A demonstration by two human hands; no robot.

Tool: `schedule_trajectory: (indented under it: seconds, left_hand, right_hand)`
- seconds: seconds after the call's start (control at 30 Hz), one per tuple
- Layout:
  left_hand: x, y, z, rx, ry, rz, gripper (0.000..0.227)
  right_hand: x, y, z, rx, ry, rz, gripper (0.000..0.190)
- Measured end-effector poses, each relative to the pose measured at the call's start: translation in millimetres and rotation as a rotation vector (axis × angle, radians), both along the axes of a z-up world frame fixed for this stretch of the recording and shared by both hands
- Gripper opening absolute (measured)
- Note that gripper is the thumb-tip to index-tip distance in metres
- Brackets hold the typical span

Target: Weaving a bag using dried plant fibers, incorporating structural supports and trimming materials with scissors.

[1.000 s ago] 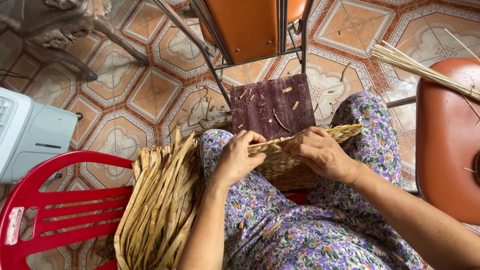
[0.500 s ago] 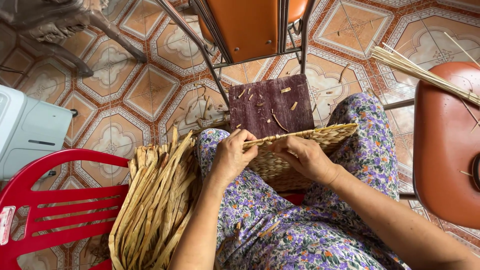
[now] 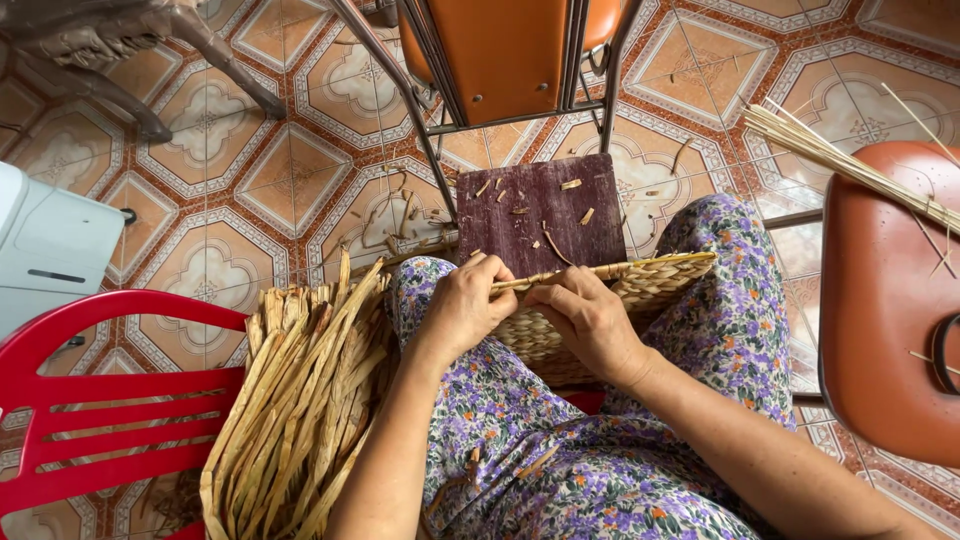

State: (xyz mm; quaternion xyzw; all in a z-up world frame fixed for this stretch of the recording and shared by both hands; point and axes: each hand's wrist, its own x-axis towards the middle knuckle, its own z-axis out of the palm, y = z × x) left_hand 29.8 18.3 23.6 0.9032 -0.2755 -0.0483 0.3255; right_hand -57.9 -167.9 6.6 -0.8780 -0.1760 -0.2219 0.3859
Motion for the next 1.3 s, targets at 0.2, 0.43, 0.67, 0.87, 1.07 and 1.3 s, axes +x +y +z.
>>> schedule_trajectory:
  seconds: [0.2, 0.43, 0.67, 0.87, 1.07, 1.3]
  left_hand:
    - [35, 8, 2, 0.105, 0.402, -0.101, 0.020]
    - [76, 26, -55, -0.293, 0.936, -0.339, 0.028]
    - [90, 20, -60, -0.378, 0.971, -0.520, 0.021]
    - [95, 14, -60, -0.293, 0.968, -0.533, 0.021]
    - [95, 12, -69, -0.320, 0.983, -0.527, 0.023]
    - [96, 12, -78, -0.377, 0.995, -0.545, 0.023]
  right_hand:
    - [3, 16, 7, -0.116, -0.040, -0.093, 0.021]
    - [7, 28, 6, -0.260, -0.063, -0.202, 0.022]
    - [11, 35, 6, -0.330, -0.078, -0.280, 0.021]
    - [14, 41, 7, -0.363, -0.047, -0.355, 0.021]
    - [14, 46, 10, -0.400, -0.029, -0.366, 0.020]
    - [12, 44, 9, -0.324, -0.036, -0.339, 0.018]
